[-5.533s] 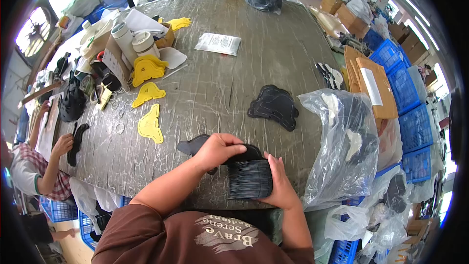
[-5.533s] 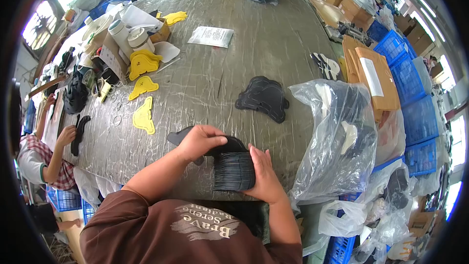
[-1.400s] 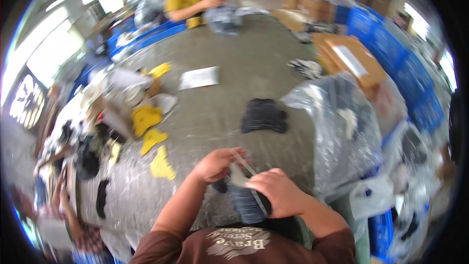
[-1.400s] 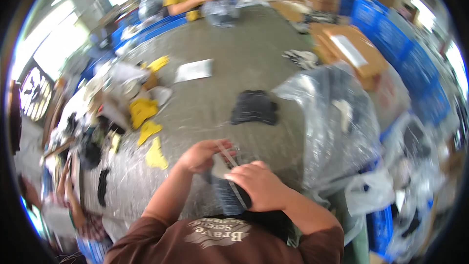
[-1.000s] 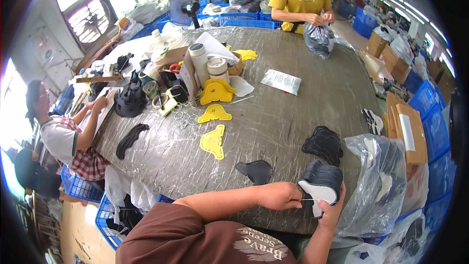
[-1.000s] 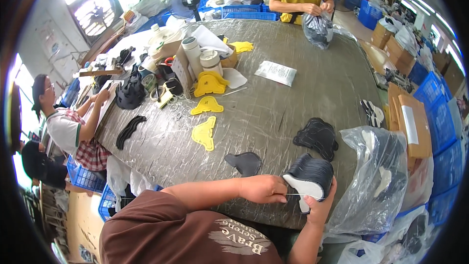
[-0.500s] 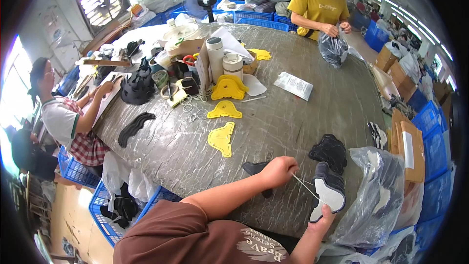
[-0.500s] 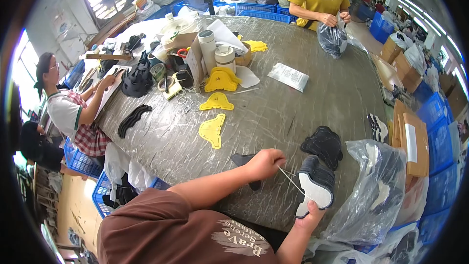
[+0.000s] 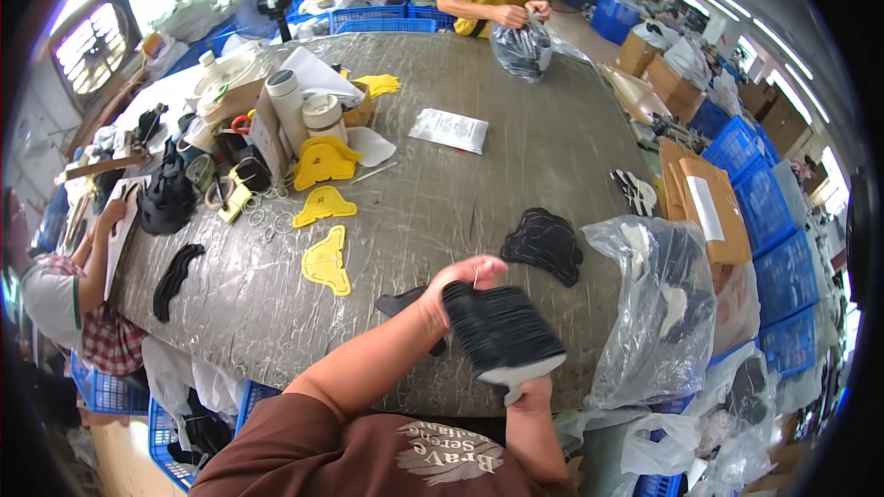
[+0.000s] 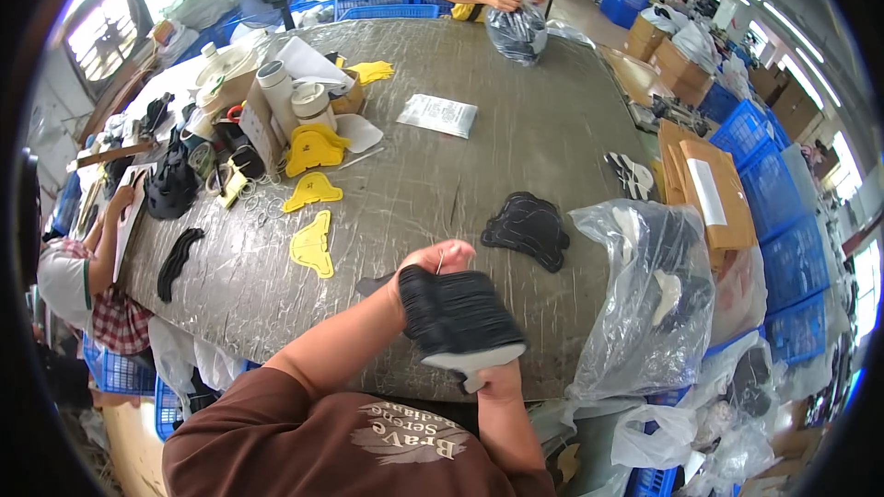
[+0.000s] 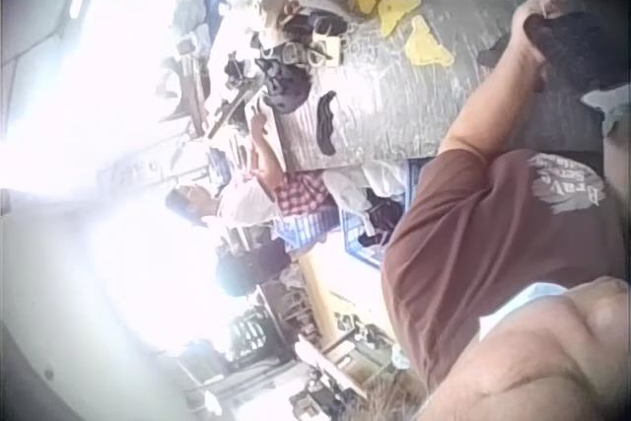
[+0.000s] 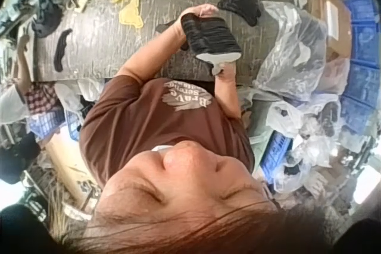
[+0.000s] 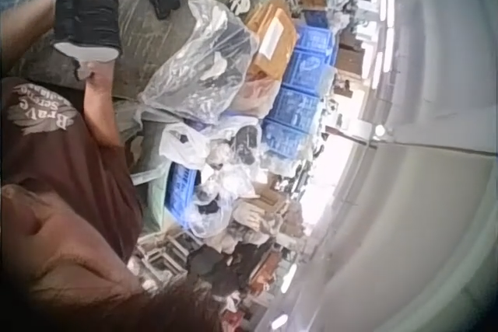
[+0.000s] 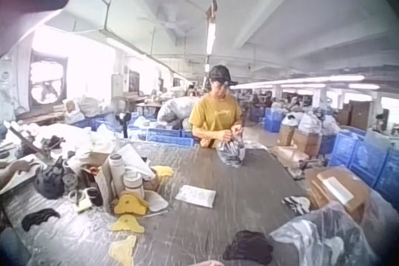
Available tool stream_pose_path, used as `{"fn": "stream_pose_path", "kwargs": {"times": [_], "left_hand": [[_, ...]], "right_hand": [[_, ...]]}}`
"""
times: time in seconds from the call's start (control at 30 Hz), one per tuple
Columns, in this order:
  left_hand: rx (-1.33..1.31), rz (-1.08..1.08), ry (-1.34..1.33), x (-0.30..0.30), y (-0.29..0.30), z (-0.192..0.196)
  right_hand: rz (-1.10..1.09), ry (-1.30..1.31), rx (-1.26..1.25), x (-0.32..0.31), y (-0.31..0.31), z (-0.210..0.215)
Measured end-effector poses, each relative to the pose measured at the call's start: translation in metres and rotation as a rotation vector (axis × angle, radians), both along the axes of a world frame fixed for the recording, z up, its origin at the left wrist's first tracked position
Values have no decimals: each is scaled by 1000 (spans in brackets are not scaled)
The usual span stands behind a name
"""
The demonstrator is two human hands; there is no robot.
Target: Organizing, stacking, and marking shoe components at a factory workstation.
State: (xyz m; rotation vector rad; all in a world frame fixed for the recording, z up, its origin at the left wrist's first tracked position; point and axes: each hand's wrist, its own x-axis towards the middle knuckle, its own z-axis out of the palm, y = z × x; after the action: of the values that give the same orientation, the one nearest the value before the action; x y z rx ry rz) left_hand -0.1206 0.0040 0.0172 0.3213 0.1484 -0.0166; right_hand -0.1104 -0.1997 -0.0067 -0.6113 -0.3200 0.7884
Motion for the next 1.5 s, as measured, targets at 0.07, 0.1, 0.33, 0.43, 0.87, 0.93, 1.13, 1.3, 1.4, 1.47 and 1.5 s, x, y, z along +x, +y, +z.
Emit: {"fn": "stream_pose_path", "kwargs": {"times": [0.07, 0.1, 0.33, 0.43, 0.87, 0.93, 1.13, 1.3, 1.4, 1.47, 1.5], "left_hand": [[125, -78, 204, -1, -14, 10], [46, -112, 53, -8, -18, -4], [225, -486, 240, -9, -37, -40], [209, -485, 37, -17, -25, -29], [532, 537, -308, -27, 7, 17], [312, 499, 119, -20, 14, 6], [-37, 64, 156, 10, 12, -10], [250, -310, 205, 8, -35, -38], [161, -284, 149, 2, -12, -28], [33, -168, -256, -3, 15, -16], [95, -201, -244, -8, 23, -5]], "right_hand": [[23, -20, 42, 0, 5, 28], [92, 13, 29, 1, 5, 33], [228, -122, 170, -5, -7, -1], [51, -663, -459, -8, -9, -9], [-326, 75, 268, 33, -28, 21], [-296, 113, 237, 22, -25, 22], [122, 33, 73, -11, -8, 20], [373, -97, 167, -5, -1, 23], [127, -276, 133, 1, -14, -9], [24, -50, 82, 13, -30, 15], [-82, -136, -44, 19, -32, 22]]}}
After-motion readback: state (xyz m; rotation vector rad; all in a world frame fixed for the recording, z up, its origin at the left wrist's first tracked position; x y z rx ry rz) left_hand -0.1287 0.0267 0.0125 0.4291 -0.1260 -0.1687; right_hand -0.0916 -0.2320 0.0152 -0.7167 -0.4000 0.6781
